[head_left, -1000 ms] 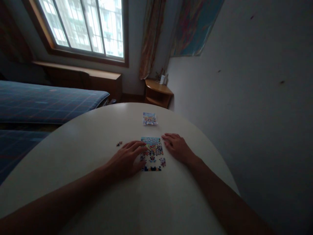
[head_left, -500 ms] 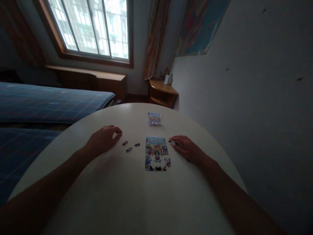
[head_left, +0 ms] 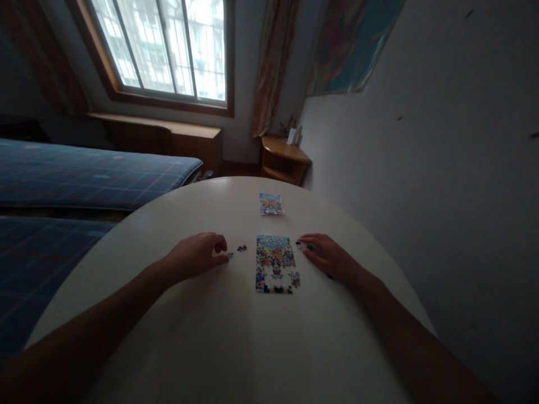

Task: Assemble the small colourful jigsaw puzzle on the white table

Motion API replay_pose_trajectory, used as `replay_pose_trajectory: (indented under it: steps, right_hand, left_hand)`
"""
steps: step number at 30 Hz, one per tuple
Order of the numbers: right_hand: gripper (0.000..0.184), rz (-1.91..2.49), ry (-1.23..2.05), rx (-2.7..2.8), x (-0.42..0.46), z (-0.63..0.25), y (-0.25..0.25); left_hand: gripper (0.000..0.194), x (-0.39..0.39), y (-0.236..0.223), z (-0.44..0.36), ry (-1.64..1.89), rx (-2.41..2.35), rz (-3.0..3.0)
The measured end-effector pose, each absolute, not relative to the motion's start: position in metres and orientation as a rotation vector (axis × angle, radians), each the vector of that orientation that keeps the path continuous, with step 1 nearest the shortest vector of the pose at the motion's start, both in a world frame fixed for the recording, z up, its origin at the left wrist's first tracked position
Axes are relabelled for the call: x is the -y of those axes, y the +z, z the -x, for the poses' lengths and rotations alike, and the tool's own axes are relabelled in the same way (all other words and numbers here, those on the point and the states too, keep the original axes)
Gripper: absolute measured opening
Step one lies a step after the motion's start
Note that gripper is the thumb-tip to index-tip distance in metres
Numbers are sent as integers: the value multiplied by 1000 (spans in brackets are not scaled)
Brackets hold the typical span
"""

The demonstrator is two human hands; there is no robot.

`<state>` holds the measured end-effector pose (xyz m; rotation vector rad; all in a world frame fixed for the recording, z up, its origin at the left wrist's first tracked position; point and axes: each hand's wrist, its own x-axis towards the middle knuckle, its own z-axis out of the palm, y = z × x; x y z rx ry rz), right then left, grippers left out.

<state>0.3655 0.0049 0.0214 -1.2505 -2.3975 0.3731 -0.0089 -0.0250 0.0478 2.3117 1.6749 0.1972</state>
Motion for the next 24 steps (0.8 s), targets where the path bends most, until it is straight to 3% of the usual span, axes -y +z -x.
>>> replay_pose_trajectory:
  steps: [18, 24]
  right_hand:
    - [33, 1268, 399, 2397, -4, -365, 25]
    - [32, 1253, 387, 2405, -5, -366, 22]
  left_hand:
    - [29, 5, 42, 28, 278, -1831, -2237]
    - [30, 11, 29, 4, 547, -1662, -2377]
